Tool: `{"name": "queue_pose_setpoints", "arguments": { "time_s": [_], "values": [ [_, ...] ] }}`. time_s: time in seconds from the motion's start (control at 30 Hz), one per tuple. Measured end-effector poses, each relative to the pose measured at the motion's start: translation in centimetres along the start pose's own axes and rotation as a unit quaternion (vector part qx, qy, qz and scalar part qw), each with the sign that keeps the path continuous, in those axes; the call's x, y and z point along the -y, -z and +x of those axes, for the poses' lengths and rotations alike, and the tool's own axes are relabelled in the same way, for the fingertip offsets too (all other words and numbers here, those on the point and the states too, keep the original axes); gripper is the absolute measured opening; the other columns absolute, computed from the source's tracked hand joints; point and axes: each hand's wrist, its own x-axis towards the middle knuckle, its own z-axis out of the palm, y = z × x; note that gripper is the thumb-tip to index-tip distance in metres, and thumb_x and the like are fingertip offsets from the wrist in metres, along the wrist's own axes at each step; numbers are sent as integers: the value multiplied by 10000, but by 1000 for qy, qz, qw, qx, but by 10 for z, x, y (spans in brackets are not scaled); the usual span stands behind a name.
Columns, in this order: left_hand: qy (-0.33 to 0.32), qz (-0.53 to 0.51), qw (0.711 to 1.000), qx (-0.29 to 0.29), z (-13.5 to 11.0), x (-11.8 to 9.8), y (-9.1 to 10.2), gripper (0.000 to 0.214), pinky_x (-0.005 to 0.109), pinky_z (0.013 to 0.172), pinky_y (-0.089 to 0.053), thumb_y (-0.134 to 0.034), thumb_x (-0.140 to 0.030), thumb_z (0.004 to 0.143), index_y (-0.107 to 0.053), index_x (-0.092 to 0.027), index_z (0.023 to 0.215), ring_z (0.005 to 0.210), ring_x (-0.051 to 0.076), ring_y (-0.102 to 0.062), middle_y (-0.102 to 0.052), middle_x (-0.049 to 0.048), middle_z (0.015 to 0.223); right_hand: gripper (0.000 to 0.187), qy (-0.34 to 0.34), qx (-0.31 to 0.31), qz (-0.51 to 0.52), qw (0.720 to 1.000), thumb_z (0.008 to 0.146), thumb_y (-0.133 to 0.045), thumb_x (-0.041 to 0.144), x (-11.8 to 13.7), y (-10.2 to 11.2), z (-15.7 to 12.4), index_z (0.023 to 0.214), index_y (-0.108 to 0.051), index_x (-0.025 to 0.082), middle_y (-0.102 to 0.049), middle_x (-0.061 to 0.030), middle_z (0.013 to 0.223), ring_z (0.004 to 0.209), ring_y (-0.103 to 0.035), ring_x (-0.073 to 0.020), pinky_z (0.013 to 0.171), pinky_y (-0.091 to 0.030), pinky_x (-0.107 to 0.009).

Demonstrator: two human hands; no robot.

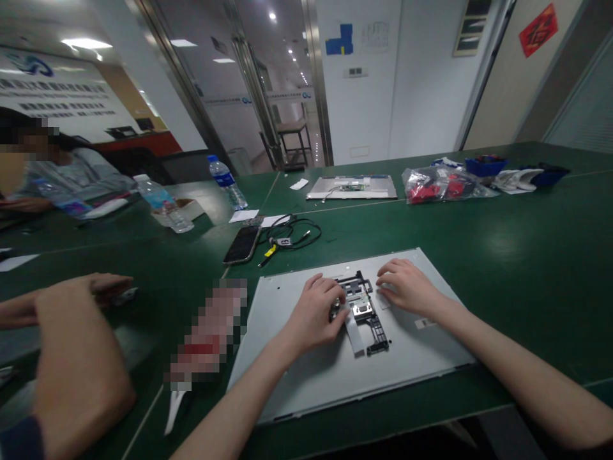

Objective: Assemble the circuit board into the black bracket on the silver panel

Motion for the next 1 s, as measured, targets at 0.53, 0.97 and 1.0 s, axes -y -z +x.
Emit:
{"name": "queue_pose_setpoints", "arguments": {
  "time_s": [0.53,0.97,1.0],
  "values": [
    [4,12,999,-36,1,5,4,25,499,1092,-337,-589,-206,863,-609,-214,851,1006,221,-579,-638,37,988,87,22,-20,22,999,860,-657,126,12,-1,0,851,-688,207,-687,-58,1009,980,-581,-234,879,-426,-406],
    [5,33,999,-29,1,6,0,18,504,1103,-323,-592,-200,845,-598,-212,833,993,219,-576,-629,34,972,72,72,-37,77,994,894,-626,146,32,5,-1,938,-657,193,-679,-56,1034,997,-578,-222,921,-430,-408],
    [6,34,999,-28,1,6,0,17,502,1101,-325,-592,-200,843,-595,-210,829,988,219,-577,-629,34,969,84,80,-37,82,993,904,-615,152,34,5,-1,964,-657,193,-677,-58,1045,1002,-578,-220,924,-432,-407]
  ]
}}
